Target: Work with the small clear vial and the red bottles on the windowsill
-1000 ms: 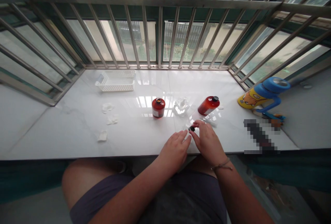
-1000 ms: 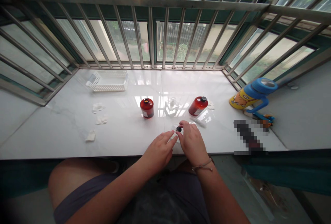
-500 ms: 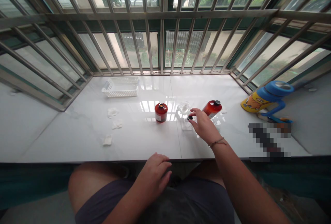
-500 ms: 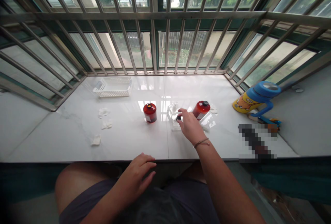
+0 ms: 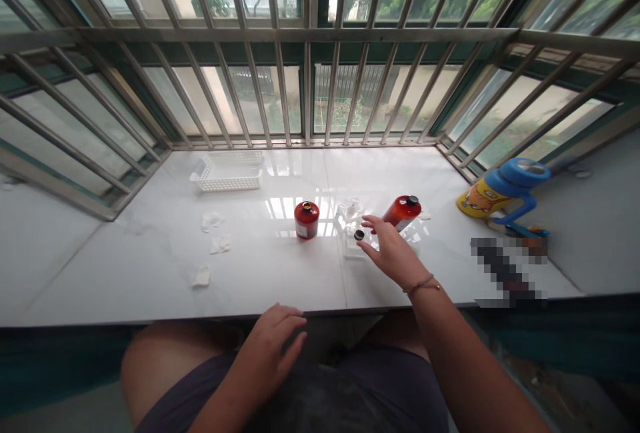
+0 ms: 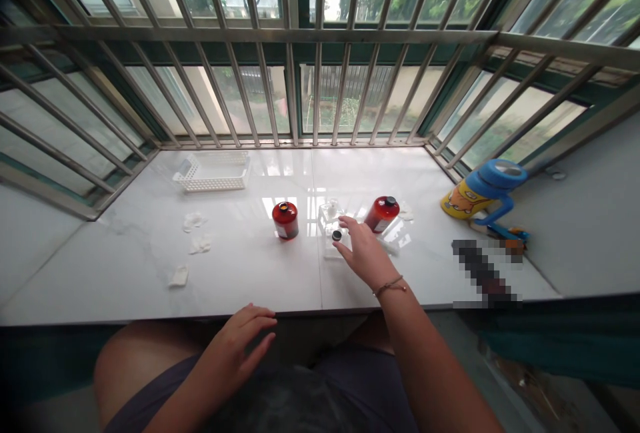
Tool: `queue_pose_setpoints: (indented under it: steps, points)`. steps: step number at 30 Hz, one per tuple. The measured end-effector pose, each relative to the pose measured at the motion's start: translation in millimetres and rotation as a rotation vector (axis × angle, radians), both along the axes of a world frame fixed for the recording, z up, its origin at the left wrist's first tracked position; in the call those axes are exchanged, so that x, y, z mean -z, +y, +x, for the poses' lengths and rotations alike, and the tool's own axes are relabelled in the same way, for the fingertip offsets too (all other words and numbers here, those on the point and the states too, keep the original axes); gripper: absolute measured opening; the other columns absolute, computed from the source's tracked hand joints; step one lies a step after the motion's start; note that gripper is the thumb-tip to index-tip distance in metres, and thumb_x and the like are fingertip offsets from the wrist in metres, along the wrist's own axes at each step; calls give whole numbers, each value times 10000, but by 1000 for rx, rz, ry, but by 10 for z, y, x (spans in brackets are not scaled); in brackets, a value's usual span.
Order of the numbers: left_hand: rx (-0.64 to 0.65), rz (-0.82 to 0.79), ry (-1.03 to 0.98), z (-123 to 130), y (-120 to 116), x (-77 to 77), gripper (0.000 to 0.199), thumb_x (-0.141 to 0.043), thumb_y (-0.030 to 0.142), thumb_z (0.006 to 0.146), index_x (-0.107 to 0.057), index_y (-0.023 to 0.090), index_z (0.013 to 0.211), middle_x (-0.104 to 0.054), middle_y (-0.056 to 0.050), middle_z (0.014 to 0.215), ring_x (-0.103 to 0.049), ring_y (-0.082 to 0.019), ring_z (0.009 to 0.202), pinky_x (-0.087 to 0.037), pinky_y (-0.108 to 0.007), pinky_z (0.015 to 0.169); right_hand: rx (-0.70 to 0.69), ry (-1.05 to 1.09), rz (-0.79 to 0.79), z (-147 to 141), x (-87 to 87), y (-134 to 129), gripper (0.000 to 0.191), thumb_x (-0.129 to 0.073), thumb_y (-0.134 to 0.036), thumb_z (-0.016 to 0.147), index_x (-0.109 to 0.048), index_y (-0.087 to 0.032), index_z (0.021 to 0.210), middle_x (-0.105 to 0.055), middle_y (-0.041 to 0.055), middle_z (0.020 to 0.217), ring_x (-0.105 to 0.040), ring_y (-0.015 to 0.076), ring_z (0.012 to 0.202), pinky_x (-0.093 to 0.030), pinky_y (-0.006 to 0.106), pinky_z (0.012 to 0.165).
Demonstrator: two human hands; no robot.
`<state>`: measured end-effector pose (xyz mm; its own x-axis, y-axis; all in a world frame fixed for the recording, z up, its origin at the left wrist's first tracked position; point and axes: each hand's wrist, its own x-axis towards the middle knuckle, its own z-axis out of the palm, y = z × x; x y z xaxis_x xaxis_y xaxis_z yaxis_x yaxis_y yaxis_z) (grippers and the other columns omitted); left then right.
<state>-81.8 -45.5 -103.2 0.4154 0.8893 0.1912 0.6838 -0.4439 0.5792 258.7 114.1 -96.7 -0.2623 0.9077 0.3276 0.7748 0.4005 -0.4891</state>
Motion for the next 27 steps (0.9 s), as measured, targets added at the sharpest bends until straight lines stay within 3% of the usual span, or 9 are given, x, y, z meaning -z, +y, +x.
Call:
queue_pose_setpoints:
  steps: [3,7,13,16,20,24,27]
  points:
    - [16,4,-9,26,35,-23,204,-638,196,1010,-739,269,1170,-803,-78,1196,-776,-269,1130,-591,-590,1152,123,-50,65,269,91,-68,442,-609,-422,1052,-545,-228,1444,-736,136,1315,-712,296,1100,-602,479,993]
    - [10,29,-6,28,91,-51,188,-641,193,1008,-745,266,1146,-806,-75,1177,-776,-263,1116,-602,-560,1141,270,-127,128,724,300,-171,322,-582,-379,1026,-667,-179,1263,-764,186,1176,-684,377,1082,-557,592,998]
    - [-28,48,-8,-50,177,-94,161,-640,202,1018,-758,247,1118,-811,-77,1149,-773,-258,1091,-614,-530,1113,334,-147,159,1079,484,-272,319,-580,-395,1000,-711,-162,1174,-774,210,1116,-689,392,1032,-543,607,974]
    - [-43,53,-40,-32,226,-115,149,-634,211,1023,-758,234,1101,-810,-86,1135,-771,-258,1081,-643,-486,1044,331,-103,192,942,436,-281,332,-568,-434,1029,-706,-163,1162,-777,199,1122,-696,383,1054,-540,591,1006]
    - [-37,52,-67,190,381,-122,159,-631,211,1019,-753,224,1120,-801,-99,1163,-761,-258,1110,-655,-442,994,248,-38,202,431,300,-258,330,-629,-486,1044,-680,-216,1226,-777,124,1175,-704,309,1090,-562,466,1021]
    - [61,102,48,619,637,-76,317,-675,216,986,-707,200,1301,-716,-153,1424,-688,-312,1313,-585,-513,1130,157,5,160,-101,188,-149,477,-701,-484,1010,-613,-194,1378,-761,141,1192,-692,338,1096,-559,494,1015]
    - [130,149,209,954,833,-4,554,-699,218,962,-585,170,1501,-535,-198,1654,-532,-367,1519,-462,-573,1254,169,-14,109,-298,156,-38,495,-725,-422,987,-601,-161,1389,-760,143,1102,-698,352,1028,-562,513,977]
